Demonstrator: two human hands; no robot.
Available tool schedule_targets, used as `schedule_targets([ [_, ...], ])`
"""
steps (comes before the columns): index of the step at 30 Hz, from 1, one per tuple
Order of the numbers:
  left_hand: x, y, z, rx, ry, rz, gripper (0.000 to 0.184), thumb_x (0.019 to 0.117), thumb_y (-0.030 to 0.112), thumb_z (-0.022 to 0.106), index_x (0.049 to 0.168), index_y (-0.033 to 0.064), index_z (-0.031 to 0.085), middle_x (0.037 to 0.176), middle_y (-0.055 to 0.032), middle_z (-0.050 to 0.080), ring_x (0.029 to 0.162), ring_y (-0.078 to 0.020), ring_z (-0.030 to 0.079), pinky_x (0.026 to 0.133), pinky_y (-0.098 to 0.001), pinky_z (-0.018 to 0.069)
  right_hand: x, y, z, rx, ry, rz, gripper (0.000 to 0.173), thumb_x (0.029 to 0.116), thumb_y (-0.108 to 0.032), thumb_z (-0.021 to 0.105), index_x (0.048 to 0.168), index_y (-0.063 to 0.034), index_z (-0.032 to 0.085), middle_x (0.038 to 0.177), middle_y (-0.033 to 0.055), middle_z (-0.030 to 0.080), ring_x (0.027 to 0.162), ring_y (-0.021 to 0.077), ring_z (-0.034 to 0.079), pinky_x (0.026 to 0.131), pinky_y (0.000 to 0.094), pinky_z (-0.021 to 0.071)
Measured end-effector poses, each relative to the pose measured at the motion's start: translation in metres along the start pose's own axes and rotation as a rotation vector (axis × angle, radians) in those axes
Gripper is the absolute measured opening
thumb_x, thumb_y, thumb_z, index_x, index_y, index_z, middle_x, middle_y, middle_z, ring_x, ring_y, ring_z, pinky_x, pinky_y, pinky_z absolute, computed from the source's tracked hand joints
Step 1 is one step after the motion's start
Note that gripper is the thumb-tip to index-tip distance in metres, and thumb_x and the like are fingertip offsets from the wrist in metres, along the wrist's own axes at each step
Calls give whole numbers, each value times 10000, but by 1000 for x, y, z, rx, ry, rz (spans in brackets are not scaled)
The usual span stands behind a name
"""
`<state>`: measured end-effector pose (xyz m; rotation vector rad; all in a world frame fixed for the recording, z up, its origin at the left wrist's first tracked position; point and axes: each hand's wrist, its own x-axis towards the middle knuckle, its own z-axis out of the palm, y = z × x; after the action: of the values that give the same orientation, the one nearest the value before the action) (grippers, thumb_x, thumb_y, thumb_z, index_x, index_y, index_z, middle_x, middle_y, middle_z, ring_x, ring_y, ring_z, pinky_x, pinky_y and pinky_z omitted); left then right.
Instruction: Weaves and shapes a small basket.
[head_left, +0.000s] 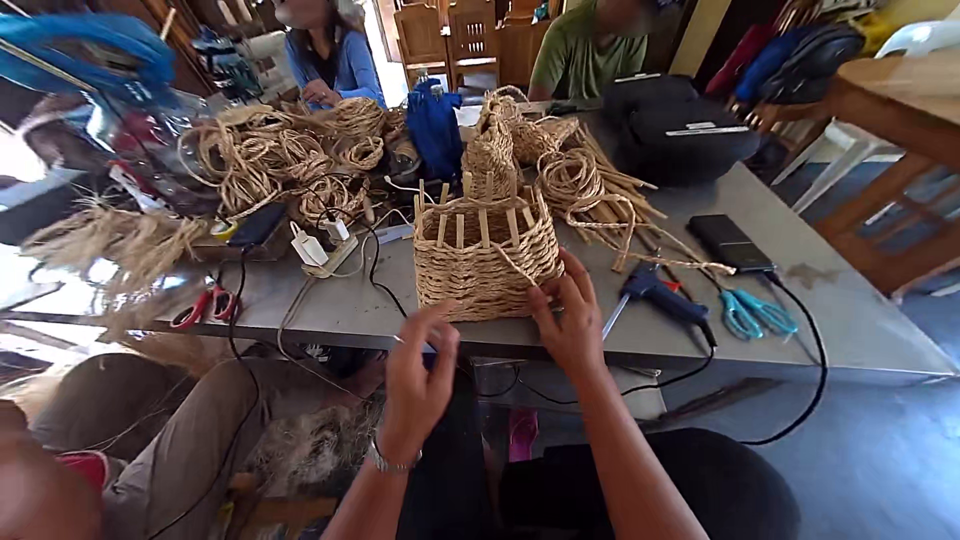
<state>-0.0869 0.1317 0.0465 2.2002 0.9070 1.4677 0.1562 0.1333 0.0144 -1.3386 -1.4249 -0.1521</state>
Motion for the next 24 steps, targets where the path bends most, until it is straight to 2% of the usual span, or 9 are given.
schedule_targets([
  [3, 51, -21, -13, -117, 188, -49, 496, 1061, 325, 518, 1465, 50, 432, 1509, -104, 495, 1272, -214, 578, 1001, -414, 533, -1, 0, 0, -17, 8, -1, 322, 1018, -353, 614, 937, -49, 677, 1511, 168, 507, 1315, 287, 565, 1038, 444, 520],
  [6, 95, -35, -9, -264, 169, -123, 645, 1025, 399, 573, 1553, 120, 328, 1599, -68, 386, 1395, -221, 482, 1063, -428, 502, -1, 0, 0, -25, 16, -7, 343, 1019, -366, 613, 921, -43, 677, 1509, 177, 508, 1298, 292, 573, 1029, 441, 519],
  [9, 122, -43, 3, -312, 25, -256, 758, 989, 528, 592, 1615, 229, 285, 1628, -17, 368, 1388, -187, 486, 1066, -432, 486, -2, 0, 1, -25, 17, -12, 340, 1017, -360, 608, 900, -50, 684, 1514, 183, 499, 1309, 304, 560, 1036, 448, 509],
  [12, 134, -50, 12, -352, -64, -256, 651, 1027, 533, 508, 1570, 195, 385, 1550, 10, 487, 1372, -142, 503, 1107, -408, 450, -2, 2, 0, -22, 15, -19, 328, 1020, -350, 604, 886, -62, 686, 1517, 183, 491, 1315, 308, 554, 1039, 451, 510],
  [14, 134, -57, 19, -299, -19, -209, 556, 1068, 492, 437, 1495, 137, 460, 1425, -14, 592, 1269, -125, 577, 1054, -385, 486, -2, 0, 1, -25, 2, -12, 322, 1025, -347, 589, 897, -76, 707, 1525, 184, 475, 1320, 316, 544, 1044, 469, 505],
  [16, 131, -61, 26, -228, 53, -177, 516, 1085, 466, 403, 1437, 103, 506, 1353, -39, 623, 1176, -110, 620, 996, -358, 525, -2, -3, 2, -28, -1, 7, 304, 1020, -337, 587, 903, -89, 720, 1528, 187, 466, 1340, 329, 524, 1051, 482, 502],
  [18, 131, -66, 28, -205, 52, -163, 548, 1085, 502, 370, 1435, 103, 507, 1354, -53, 620, 1169, -122, 627, 993, -375, 533, -1, -3, 1, -28, 10, 24, 275, 1008, -327, 603, 909, -106, 734, 1527, 183, 467, 1353, 334, 508, 1057, 486, 499],
  [20, 127, -72, 30, -222, 44, -163, 580, 1071, 568, 361, 1460, 158, 493, 1355, -23, 627, 1161, -121, 642, 983, -379, 548, -1, 0, -1, -23, 11, 22, 269, 1011, -334, 602, 913, -126, 741, 1527, 163, 474, 1376, 323, 490, 1067, 486, 495],
  [24, 127, -70, 31, -277, 77, -147, 556, 1076, 539, 379, 1465, 155, 481, 1329, 12, 635, 1153, -78, 638, 995, -323, 537, 1, 3, -3, 19, 4, 3, 288, 1029, -335, 582, 889, -131, 729, 1528, 127, 488, 1368, 296, 500, 1065, 470, 494],
])
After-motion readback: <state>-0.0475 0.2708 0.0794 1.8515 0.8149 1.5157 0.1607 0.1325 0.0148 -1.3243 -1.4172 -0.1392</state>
